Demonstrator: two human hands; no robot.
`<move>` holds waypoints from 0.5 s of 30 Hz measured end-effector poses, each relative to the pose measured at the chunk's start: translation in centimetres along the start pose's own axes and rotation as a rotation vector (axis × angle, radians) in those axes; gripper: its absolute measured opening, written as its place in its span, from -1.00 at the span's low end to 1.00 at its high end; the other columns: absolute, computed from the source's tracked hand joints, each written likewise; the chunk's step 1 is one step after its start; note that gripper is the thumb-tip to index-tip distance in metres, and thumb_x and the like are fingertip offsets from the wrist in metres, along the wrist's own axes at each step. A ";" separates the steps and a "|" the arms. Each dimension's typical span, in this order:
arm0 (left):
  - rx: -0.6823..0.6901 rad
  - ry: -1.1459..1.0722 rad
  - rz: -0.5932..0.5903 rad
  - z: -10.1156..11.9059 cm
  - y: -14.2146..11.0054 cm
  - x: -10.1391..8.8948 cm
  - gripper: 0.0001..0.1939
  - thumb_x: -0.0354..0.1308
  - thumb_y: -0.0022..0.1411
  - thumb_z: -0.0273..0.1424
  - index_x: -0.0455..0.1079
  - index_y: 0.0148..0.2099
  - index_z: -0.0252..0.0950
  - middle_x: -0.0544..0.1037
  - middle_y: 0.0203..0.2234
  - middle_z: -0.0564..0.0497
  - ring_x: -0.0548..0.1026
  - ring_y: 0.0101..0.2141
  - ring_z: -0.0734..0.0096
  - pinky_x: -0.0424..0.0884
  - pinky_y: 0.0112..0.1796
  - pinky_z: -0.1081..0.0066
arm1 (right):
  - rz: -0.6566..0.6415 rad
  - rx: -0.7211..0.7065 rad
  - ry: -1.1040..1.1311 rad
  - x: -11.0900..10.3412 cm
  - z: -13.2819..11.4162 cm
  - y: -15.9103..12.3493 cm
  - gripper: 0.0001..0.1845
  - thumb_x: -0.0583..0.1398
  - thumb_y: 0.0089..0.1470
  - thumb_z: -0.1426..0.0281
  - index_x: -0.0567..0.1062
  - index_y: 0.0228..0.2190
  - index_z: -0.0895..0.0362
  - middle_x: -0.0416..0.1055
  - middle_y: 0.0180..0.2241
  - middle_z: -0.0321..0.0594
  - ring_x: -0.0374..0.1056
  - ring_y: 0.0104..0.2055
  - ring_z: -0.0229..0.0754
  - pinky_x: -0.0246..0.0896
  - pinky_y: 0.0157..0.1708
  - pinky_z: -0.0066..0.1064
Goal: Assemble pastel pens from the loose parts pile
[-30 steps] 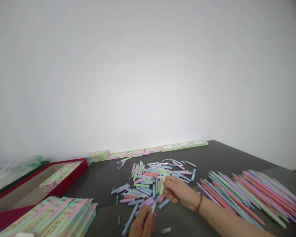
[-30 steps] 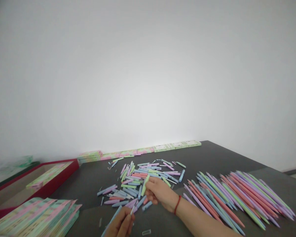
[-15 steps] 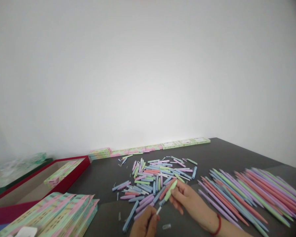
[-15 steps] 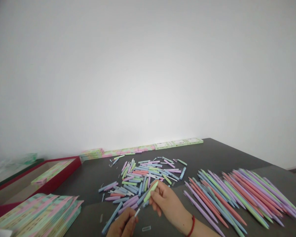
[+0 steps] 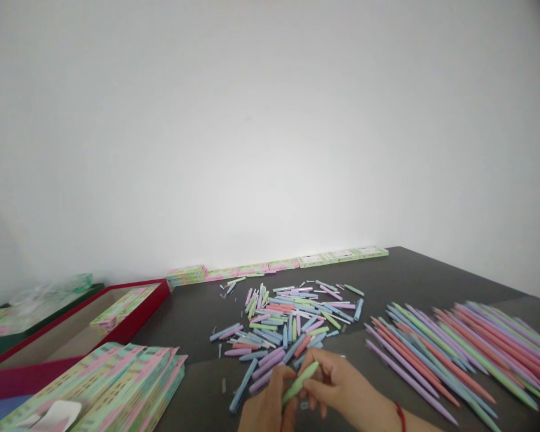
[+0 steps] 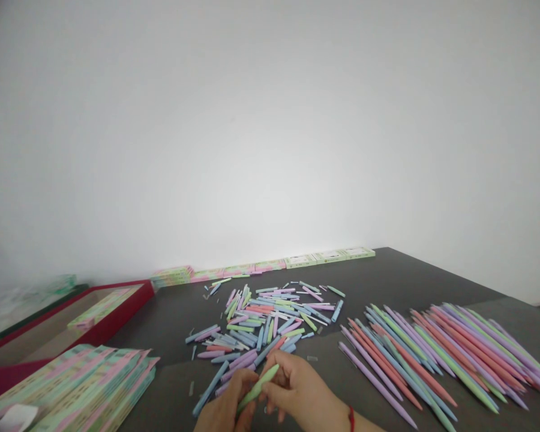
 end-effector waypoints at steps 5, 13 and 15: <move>-0.042 0.124 -0.104 0.5 0.1 -0.3 -0.75 -0.10 0.19 -0.45 0.26 -0.09 -0.18 0.61 -0.36 0.04 0.57 -0.36 0.36 0.38 -0.38 0.50 | -0.026 0.026 0.024 0.0 0.2 -0.3 -0.86 0.16 -0.08 0.36 0.28 -0.46 0.15 0.39 -0.56 -0.33 0.25 -0.61 -0.37 0.14 -0.67 -0.59; -0.161 0.360 -0.289 2.1 0.5 -1.1 -0.71 -0.09 0.19 -0.53 0.33 -0.09 -0.24 0.62 -0.31 0.00 0.58 -0.27 0.30 0.41 -0.31 0.45 | -0.030 -0.042 -0.437 -1.3 -0.8 -1.0 -0.73 0.12 0.04 0.36 0.36 -0.64 0.19 0.16 -0.69 -0.43 0.08 -0.61 -0.40 -0.08 -0.60 -0.58; -0.134 0.410 -0.316 2.2 0.5 -0.9 -0.67 -0.08 0.16 -0.57 0.36 -0.08 -0.23 0.62 -0.28 0.01 0.57 -0.24 0.30 0.42 -0.30 0.46 | -0.114 0.011 -0.487 -1.2 -0.3 -1.1 -0.49 -0.04 0.19 0.25 0.39 -0.68 0.19 0.14 -0.75 -0.40 0.06 -0.67 -0.39 -0.06 -0.61 -0.55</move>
Point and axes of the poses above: each hand's wrist, its own y-axis towards the middle knuckle, its own x-axis out of the palm, z = x × y, the point moved 5 cm from there along y, towards the middle knuckle
